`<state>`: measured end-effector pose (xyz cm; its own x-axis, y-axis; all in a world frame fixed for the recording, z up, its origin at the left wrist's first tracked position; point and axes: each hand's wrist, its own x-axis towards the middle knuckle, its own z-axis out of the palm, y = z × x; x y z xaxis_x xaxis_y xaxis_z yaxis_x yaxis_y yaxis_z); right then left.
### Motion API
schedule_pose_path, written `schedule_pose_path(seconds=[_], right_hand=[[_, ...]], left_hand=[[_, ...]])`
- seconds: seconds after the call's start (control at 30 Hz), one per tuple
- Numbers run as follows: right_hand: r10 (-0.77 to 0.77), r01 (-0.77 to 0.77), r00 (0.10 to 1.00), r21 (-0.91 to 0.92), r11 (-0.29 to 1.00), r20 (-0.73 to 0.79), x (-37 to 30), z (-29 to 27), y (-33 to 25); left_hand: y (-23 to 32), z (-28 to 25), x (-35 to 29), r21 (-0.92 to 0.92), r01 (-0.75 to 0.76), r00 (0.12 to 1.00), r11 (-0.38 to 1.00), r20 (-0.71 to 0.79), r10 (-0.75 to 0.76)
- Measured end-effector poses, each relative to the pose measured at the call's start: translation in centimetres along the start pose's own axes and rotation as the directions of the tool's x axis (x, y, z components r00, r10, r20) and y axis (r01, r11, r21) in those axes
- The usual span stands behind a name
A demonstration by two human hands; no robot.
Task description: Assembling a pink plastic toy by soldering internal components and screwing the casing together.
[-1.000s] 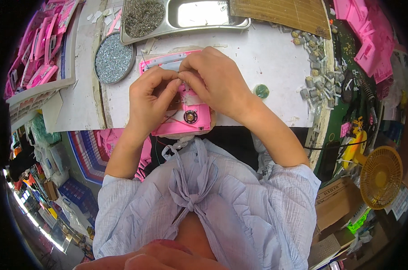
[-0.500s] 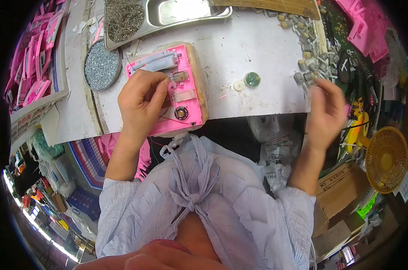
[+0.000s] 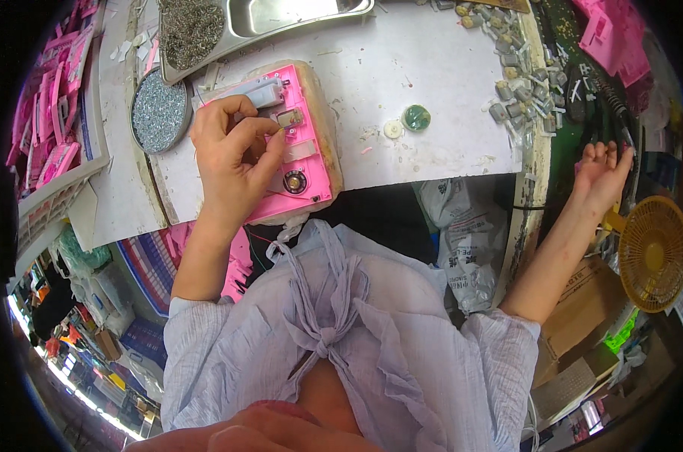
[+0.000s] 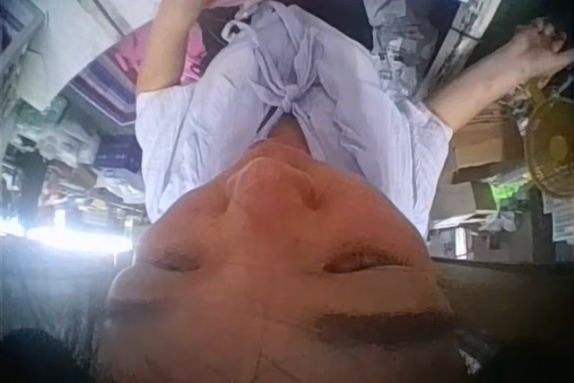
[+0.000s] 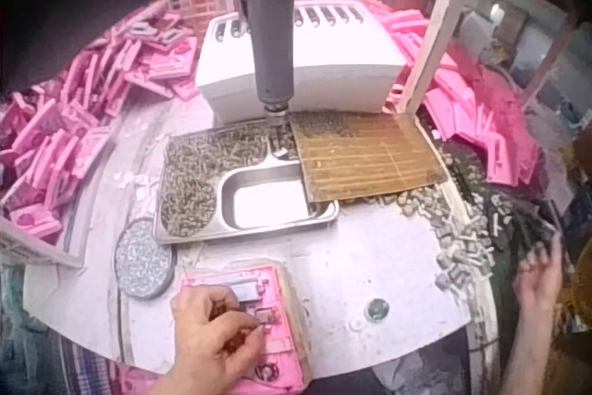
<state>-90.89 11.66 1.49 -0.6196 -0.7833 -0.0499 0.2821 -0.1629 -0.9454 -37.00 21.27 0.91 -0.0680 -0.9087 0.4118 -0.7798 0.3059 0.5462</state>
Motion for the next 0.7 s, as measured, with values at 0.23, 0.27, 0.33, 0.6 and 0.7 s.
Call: schedule_pose_path(seconds=[0.23,0.27,0.33,0.6,0.7], right_hand=[[-0.201,0.161,0.97,-0.257,0.953,-0.139,1.0,3.2,-0.6],[-0.262,0.202,0.944,-0.277,0.94,-0.202,0.5,2.3,-1.2],[-0.329,0.278,0.919,-0.234,0.932,-0.216,0.1,-2.1,-3.3],[-0.06,0.051,0.979,0.049,0.997,0.196,-14.1,2.6,-3.4],[-0.111,0.177,0.928,-0.159,0.971,0.356,-19.0,6.4,1.4]], left_hand=[[0.0,0.0,0.0,0.003,0.009,1.0,1.0,0.023,-0.01],[0.0,0.0,0.0,0.002,0.01,1.0,1.0,0.023,-0.01],[0.0,0.1,0.0,-0.004,0.015,1.0,1.0,0.023,-0.015],[0.0,-0.2,0.2,0.054,-0.002,0.998,0.999,0.058,-0.001],[0.2,-0.2,0.1,0.073,0.007,0.998,0.997,0.063,-0.011]])
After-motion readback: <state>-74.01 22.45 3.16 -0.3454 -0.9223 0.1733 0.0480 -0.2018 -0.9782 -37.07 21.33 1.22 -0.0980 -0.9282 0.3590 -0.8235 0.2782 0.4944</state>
